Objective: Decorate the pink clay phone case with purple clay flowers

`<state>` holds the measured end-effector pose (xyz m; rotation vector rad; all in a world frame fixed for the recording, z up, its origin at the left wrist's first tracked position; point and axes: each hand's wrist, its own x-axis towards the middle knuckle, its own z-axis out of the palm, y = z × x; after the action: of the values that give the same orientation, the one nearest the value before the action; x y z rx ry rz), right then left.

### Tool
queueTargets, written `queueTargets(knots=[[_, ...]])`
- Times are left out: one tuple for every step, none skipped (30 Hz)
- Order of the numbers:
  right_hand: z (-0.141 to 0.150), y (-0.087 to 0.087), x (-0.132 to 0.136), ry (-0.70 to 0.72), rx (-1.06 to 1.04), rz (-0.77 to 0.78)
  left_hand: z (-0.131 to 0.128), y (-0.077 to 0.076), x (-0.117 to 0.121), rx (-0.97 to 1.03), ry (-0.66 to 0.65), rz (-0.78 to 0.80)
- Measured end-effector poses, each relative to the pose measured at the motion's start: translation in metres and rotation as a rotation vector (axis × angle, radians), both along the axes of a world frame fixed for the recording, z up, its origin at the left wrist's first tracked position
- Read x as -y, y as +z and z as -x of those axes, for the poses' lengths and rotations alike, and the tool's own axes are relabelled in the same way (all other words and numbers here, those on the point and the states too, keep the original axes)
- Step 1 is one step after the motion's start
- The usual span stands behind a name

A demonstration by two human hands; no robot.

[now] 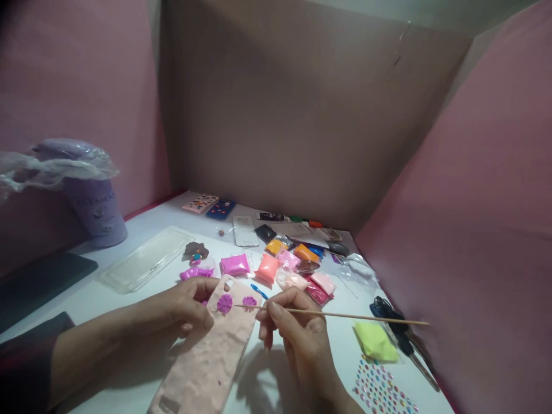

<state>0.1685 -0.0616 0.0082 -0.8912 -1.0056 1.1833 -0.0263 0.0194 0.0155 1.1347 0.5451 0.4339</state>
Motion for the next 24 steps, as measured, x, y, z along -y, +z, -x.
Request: queueTargets(knots=[[-0.001,-0.001,0.0,0.003,-0.008,0.008,0.0,0.0,0.0,0.004,-0.01,-0.009],[-0.001,-0.001,-0.001,0.002,-0.017,0.019,0.0,0.001,0.0,0.003,-0.018,-0.014],[-0.002,-0.002,-0.002,-0.005,-0.026,0.032,0.0,0.002,0.001,-0.002,-0.02,-0.013],[-0.002,-0.002,-0.002,-0.021,-0.033,0.047,0.0,0.004,0.001,-0.018,-0.029,-0.006],[-0.002,-0.003,-0.003,-0.044,-0.037,0.063,0.0,0.006,0.002,-0.026,-0.024,-0.002],[-0.002,-0.003,-0.004,-0.072,-0.036,0.078,0.0,0.009,0.003,-0.038,-0.028,0.005],[-0.002,-0.002,-0.004,-0.1,-0.03,0.092,-0.001,0.01,0.003,-0.048,-0.034,0.012],[-0.002,-0.002,-0.005,-0.118,-0.016,0.104,-0.001,0.012,0.004,-0.058,-0.046,0.021],[-0.002,-0.002,-0.005,-0.124,0.0,0.112,-0.001,0.013,0.005,-0.068,-0.062,0.031],[-0.001,-0.002,-0.005,-0.12,0.017,0.119,-0.001,0.014,0.005,-0.076,-0.077,0.041],[-0.001,-0.002,-0.005,-0.109,0.036,0.124,-0.001,0.014,0.006,-0.084,-0.088,0.049],[-0.001,-0.002,-0.005,-0.097,0.054,0.131,-0.001,0.015,0.006,-0.092,-0.097,0.055],[-0.001,-0.002,-0.005,-0.089,0.064,0.134,-0.001,0.015,0.007,-0.101,-0.102,0.058],[-0.001,-0.002,-0.005,-0.091,0.073,0.135,-0.001,0.015,0.007,-0.107,-0.106,0.058],[-0.001,-0.003,-0.005,-0.097,0.079,0.136,-0.001,0.014,0.007,-0.108,-0.107,0.056],[-0.001,-0.004,-0.005,-0.106,0.079,0.135,-0.001,0.014,0.007,-0.109,-0.11,0.056],[0.0,-0.005,-0.005,-0.115,0.073,0.135,-0.001,0.013,0.007,-0.107,-0.111,0.058],[0.0,-0.006,-0.006,-0.121,0.064,0.14,-0.001,0.013,0.007,-0.1,-0.11,0.057],[0.0,-0.007,-0.006,-0.121,0.049,0.146,0.0,0.013,0.007,-0.096,-0.109,0.053],[0.0,-0.008,-0.007,-0.118,0.028,0.152,0.0,0.012,0.007,-0.101,-0.111,0.048],[0.0,-0.009,-0.007,-0.11,0.008,0.156,0.0,0.012,0.007,-0.111,-0.112,0.042],[-0.001,-0.01,-0.008,-0.104,-0.009,0.155,0.0,0.013,0.007,-0.125,-0.113,0.034],[-0.001,-0.011,-0.008,-0.097,-0.017,0.152,0.001,0.013,0.007,-0.139,-0.112,0.025],[-0.001,-0.012,-0.009,-0.092,-0.019,0.148,0.0,0.013,0.007,-0.15,-0.112,0.018]])
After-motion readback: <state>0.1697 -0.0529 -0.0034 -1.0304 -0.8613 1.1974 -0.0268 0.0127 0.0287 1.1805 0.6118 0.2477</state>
